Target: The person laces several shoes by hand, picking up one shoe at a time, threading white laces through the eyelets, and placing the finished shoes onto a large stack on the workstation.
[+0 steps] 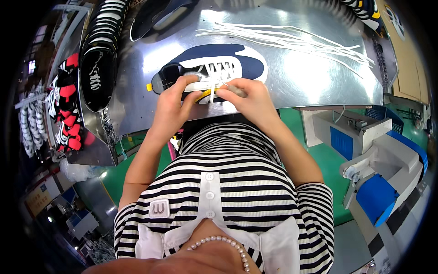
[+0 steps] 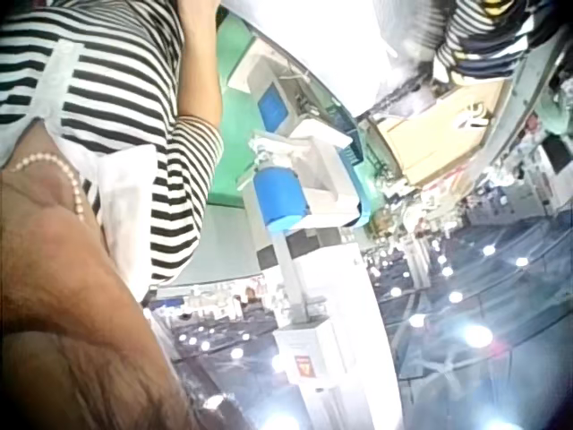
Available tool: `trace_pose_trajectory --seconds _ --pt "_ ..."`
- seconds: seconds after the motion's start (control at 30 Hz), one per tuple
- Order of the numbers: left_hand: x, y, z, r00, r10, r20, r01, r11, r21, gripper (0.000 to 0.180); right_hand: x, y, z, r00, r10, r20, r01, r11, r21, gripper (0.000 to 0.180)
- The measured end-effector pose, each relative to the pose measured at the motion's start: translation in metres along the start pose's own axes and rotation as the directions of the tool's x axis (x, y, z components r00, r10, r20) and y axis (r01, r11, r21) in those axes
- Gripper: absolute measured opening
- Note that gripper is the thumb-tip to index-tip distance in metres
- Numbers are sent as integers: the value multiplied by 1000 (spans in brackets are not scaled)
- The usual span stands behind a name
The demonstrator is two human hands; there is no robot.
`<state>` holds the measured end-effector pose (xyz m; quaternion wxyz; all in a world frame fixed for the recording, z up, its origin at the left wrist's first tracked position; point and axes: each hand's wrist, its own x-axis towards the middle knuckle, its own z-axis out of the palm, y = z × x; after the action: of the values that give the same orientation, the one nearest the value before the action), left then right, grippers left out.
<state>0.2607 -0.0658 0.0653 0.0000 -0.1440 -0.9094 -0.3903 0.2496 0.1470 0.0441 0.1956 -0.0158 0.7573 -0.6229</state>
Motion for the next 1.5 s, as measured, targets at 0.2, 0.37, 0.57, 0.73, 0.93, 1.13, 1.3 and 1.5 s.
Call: trace_pose_trajectory --seconds 0.2,0.37,0.57,0.73,0.93,1.13,1.3,1.5 --pt "-3 6 3 999 -4 -36 6 999 50 24 8 11 25 992 -91 -84 96 993 69 17" --pt "-1 11 6 999 -28 -26 30 997 72 24 -2 4 20 997 76 -24 -73 991 111 17" --pt "-5 10 11 1000 -12 7 11 998 60 24 -2 4 28 989 -48 -137 78 973 217 16" --pt "2 3 9 1000 9 -12 -9 1000 -30 29 11 7 20 977 -146 -158 174 968 182 13" --pt "7 15 11 986 -165 39 162 985 63 27 13 8 18 979 -164 -123 175 981 87 20" --pt "7 10 17 994 -102 -41 105 991 82 26 -14 0 5 982 -188 -4 188 981 -56 16" --pt "8 15 14 995 -99 -5 99 992 75 25 -13 4 2 985 -171 17 172 982 -82 17" --pt "4 5 19 978 208 8 -206 964 167 25 -3 -1 14 987 -158 -28 151 976 -157 15"
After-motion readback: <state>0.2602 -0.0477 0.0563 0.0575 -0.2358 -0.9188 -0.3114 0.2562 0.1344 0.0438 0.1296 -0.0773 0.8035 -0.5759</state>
